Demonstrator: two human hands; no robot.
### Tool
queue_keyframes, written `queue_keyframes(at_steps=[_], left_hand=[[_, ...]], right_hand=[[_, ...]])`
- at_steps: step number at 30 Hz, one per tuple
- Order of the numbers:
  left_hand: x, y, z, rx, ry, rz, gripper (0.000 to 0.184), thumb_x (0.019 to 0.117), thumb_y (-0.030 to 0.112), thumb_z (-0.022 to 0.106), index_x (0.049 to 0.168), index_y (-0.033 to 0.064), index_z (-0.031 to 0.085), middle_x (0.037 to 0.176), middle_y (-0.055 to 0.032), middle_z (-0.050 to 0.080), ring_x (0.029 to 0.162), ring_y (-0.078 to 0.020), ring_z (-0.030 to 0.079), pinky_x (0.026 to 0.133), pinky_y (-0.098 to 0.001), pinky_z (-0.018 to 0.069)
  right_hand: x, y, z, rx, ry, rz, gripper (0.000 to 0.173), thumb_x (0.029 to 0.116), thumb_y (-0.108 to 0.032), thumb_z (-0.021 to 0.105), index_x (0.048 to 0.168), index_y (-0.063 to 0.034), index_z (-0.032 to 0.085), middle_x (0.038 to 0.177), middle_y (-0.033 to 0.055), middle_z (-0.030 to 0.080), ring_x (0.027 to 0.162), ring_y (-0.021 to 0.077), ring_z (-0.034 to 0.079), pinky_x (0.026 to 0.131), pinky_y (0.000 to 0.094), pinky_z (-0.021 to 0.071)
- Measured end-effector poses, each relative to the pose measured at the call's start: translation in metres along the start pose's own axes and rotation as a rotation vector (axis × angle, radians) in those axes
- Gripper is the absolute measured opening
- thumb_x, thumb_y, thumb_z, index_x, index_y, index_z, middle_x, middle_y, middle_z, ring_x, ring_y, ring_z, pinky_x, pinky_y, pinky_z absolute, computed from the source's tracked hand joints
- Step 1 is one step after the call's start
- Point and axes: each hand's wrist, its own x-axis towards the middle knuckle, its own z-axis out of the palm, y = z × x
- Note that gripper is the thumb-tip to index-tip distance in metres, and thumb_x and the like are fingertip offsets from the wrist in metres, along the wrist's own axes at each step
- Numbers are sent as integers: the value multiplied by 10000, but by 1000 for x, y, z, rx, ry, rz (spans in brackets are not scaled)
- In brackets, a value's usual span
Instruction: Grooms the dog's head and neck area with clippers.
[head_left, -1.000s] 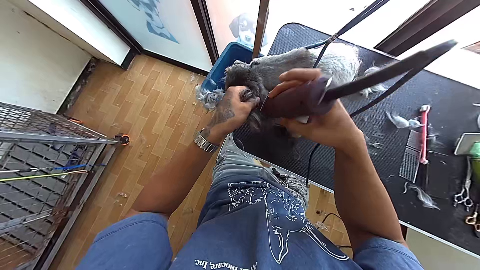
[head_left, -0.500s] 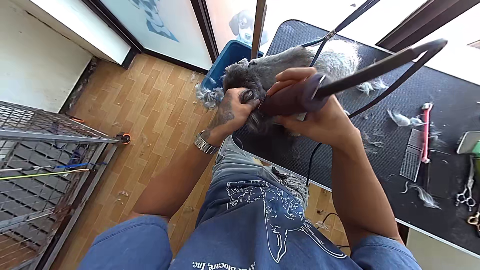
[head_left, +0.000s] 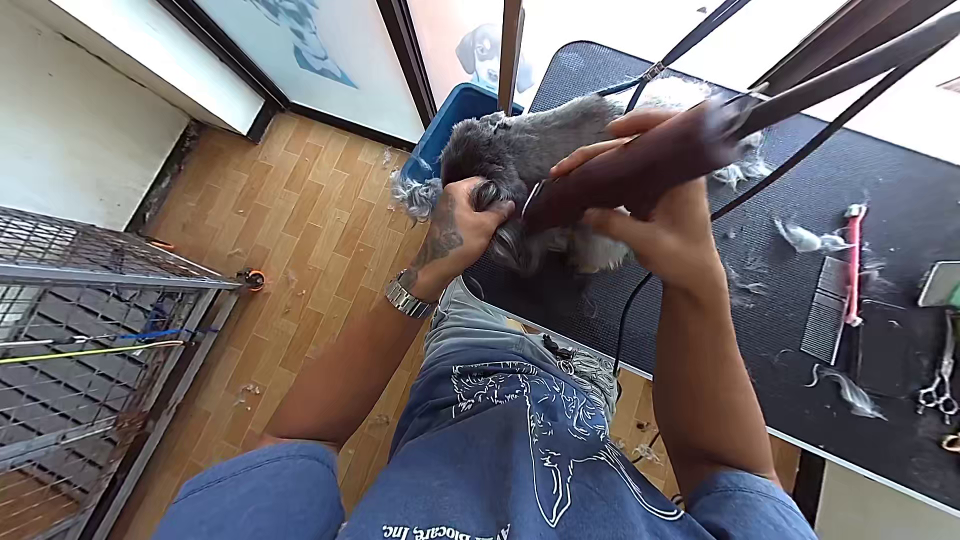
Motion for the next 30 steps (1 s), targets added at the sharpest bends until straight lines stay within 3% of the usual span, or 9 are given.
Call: queue_keyframes(at_steps=[2,4,7,12,16,22,24,26,30], left_hand=[[-5,-2,1,-22,46,-14,109,872,86,746,903,38,653,794,-30,654,740,-70,642,714,-273,553],[-11,-4,1,-52,92,-51,187,843,67,759,993,13,660,865,-60,680,802,-85,668,761,-288,574],[-17,-7,0,-77,132,-71,302,818,41,765,1093,-5,652,955,-81,705,876,-89,692,819,-288,590],[-17,-9,-9,-40,126,-34,364,847,33,722,1198,-14,636,1044,-82,712,953,-76,690,884,-285,579],[-17,-5,-19,-21,94,-17,72,891,23,659,959,42,674,819,21,701,757,-7,670,733,-238,580],[-15,-5,-32,-21,47,15,28,914,33,675,911,38,703,799,9,713,737,-22,674,717,-244,580],[-14,-1,-33,21,47,29,27,921,55,691,921,38,712,800,15,714,736,-7,671,718,-228,576],[-9,2,-34,69,55,54,69,917,84,691,965,37,710,831,4,713,759,-14,673,735,-236,577],[16,8,-31,177,41,25,318,822,255,821,1045,59,708,918,-36,738,851,-90,716,820,-333,604]], right_hand=[[-2,9,-5,148,191,-51,636,868,-18,721,1376,-33,338,1204,115,697,1122,306,696,1023,512,564],[-3,8,-3,128,292,-59,738,837,-16,786,1384,-70,294,1194,85,682,1102,290,701,994,501,587],[-2,2,12,-30,317,-50,799,788,27,802,1399,13,286,1188,103,679,1117,257,694,965,450,605],[12,6,33,-67,243,-192,786,785,33,811,1386,84,307,1198,172,677,1150,277,681,1017,473,573],[18,12,48,-171,126,-158,757,793,-5,822,1372,157,363,1187,208,687,1163,247,676,1051,416,546],[4,19,53,-242,76,-84,732,817,-77,828,1383,118,407,1192,166,691,1159,211,671,1028,395,558],[-2,17,53,-158,204,-98,713,807,-23,815,1368,105,395,1178,162,701,1134,237,691,1019,438,569],[-8,14,53,-22,371,-107,701,824,2,794,1375,25,362,1176,118,703,1113,261,701,1009,479,579],[-20,9,52,188,654,-150,710,856,-5,787,1373,-90,308,1185,108,691,1102,312,705,990,509,588]])
